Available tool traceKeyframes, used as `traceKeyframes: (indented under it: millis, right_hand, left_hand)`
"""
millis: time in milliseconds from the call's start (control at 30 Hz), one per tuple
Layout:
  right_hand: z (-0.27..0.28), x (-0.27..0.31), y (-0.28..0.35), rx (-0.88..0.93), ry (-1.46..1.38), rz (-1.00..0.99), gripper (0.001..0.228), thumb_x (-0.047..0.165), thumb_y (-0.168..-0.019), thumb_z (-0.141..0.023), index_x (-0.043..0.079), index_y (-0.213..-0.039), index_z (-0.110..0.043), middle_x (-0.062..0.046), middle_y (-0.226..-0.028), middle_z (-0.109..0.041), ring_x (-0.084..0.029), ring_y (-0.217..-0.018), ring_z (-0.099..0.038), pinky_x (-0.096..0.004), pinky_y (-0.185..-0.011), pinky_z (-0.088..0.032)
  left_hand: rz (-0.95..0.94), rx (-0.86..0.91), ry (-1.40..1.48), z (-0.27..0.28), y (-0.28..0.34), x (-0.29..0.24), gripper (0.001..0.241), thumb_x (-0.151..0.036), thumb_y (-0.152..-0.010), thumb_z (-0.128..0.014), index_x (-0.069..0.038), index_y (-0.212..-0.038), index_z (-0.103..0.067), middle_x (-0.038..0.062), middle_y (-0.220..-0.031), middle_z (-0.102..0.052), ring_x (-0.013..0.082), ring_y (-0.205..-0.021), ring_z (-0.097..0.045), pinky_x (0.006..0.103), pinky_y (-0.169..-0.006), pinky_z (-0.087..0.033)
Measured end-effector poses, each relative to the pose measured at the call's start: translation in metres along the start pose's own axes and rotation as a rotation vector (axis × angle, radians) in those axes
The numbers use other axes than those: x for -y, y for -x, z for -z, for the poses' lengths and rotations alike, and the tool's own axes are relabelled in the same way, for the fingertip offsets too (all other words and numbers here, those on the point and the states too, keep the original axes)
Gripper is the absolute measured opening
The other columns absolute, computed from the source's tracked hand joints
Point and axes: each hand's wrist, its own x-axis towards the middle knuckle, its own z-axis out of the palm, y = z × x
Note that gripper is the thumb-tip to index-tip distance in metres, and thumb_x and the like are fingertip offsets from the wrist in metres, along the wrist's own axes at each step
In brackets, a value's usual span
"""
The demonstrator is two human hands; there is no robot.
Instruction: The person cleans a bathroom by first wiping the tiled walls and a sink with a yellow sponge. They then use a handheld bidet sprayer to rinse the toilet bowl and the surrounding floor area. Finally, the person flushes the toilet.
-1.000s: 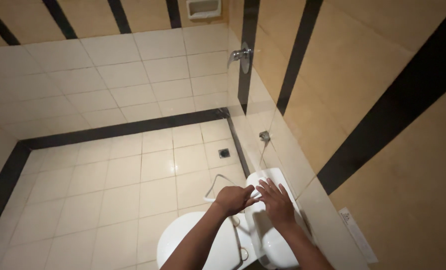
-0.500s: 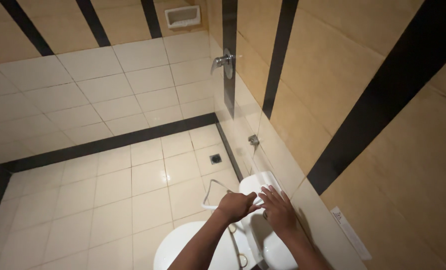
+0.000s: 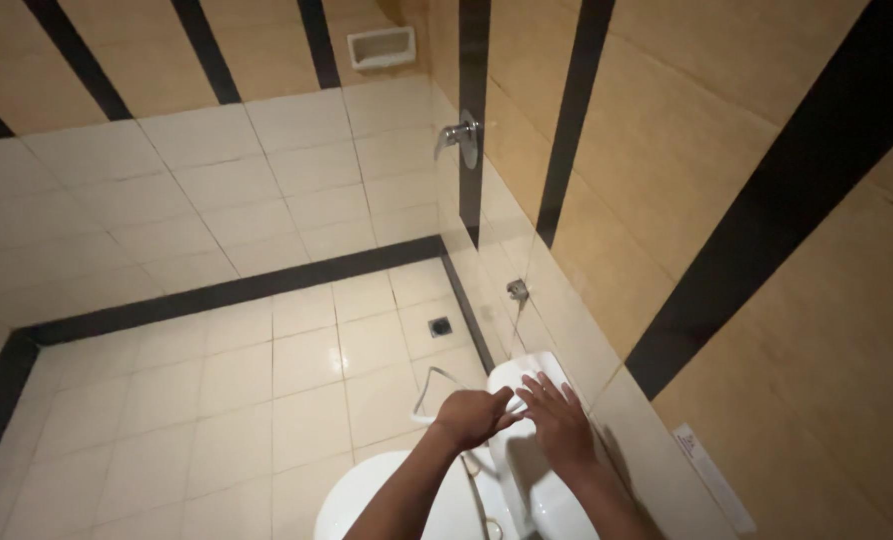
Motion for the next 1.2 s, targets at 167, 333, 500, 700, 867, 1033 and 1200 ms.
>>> traceKeyframes:
  millis: [167, 333, 500, 700, 867, 1033, 1200]
  right_hand:
    - [-0.011, 0.007, 0.002, 0.035, -0.027, 0.013, 0.040, 0.016, -0.085, -0.071, 0.018, -0.125, -0.069, 0.001, -0.141, -0.063, -0.021, -0.136, -0.053, -0.046, -0.110, -0.040]
    - [-0.023, 0.015, 0.001, 0.071, -0.031, 0.073, 0.042, 0.015, -0.084, -0.071, 0.018, -0.126, -0.068, 0.001, -0.143, -0.061, -0.021, -0.136, -0.052, -0.046, -0.110, -0.039]
    - [-0.034, 0.028, -0.009, 0.082, -0.042, 0.185, 0.046, 0.010, -0.084, -0.071, 0.017, -0.129, -0.066, -0.001, -0.143, -0.060, -0.023, -0.137, -0.052, -0.046, -0.109, -0.040]
    - [-0.047, 0.071, -0.037, 0.129, -0.203, 0.262, 0.044, 0.009, -0.085, -0.071, 0.018, -0.128, -0.066, -0.002, -0.141, -0.062, -0.025, -0.137, -0.053, -0.049, -0.108, -0.042]
    - [-0.055, 0.117, -0.054, 0.143, -0.287, 0.367, 0.045, 0.008, -0.085, -0.070, 0.017, -0.128, -0.066, -0.003, -0.140, -0.063, -0.026, -0.137, -0.053, -0.049, -0.108, -0.042]
    - [-0.054, 0.129, -0.052, 0.183, -0.285, 0.385, 0.046, 0.007, -0.083, -0.070, 0.017, -0.128, -0.065, -0.003, -0.140, -0.063, -0.026, -0.137, -0.053, -0.049, -0.108, -0.041]
    - [-0.047, 0.123, -0.061, 0.178, -0.274, 0.350, 0.047, 0.009, -0.083, -0.071, 0.016, -0.129, -0.064, -0.004, -0.141, -0.062, -0.027, -0.137, -0.052, -0.051, -0.107, -0.041]
  left_hand:
    - [0.072, 0.004, 0.025, -0.001, 0.017, 0.003, 0.047, -0.056, -0.102, -0.051, -0.013, -0.121, -0.056, 0.014, -0.083, -0.073, 0.0378, -0.078, -0.069, 0.0525, -0.068, -0.053]
    - [0.037, -0.127, 0.061, -0.017, 0.031, 0.019, 0.043, -0.051, -0.100, -0.055, -0.012, -0.117, -0.056, 0.013, -0.085, -0.075, 0.0368, -0.083, -0.069, 0.0526, -0.066, -0.053]
    - [0.109, -0.167, 0.034, -0.015, 0.054, 0.028, 0.041, -0.051, -0.103, -0.054, -0.012, -0.116, -0.057, 0.013, -0.090, -0.073, 0.0386, -0.079, -0.069, 0.0530, -0.065, -0.052]
    - [0.335, -0.155, 0.088, 0.012, 0.104, 0.036, 0.045, -0.052, -0.100, -0.051, -0.016, -0.126, -0.054, 0.013, -0.084, -0.073, 0.0386, -0.076, -0.070, 0.0529, -0.065, -0.053]
    - [0.483, -0.147, 0.051, 0.022, 0.148, 0.052, 0.052, -0.062, -0.102, -0.046, -0.016, -0.125, -0.055, 0.016, -0.081, -0.072, 0.0386, -0.077, -0.069, 0.0528, -0.067, -0.053]
    - [0.521, -0.128, 0.103, 0.027, 0.165, 0.054, 0.058, -0.068, -0.100, -0.043, -0.016, -0.122, -0.057, 0.014, -0.078, -0.072, 0.0373, -0.076, -0.070, 0.0513, -0.068, -0.053]
    - [0.408, -0.161, 0.068, 0.047, 0.155, 0.048, 0.059, -0.064, -0.097, -0.043, -0.019, -0.135, -0.052, 0.016, -0.076, -0.072, 0.0391, -0.073, -0.070, 0.0525, -0.065, -0.053]
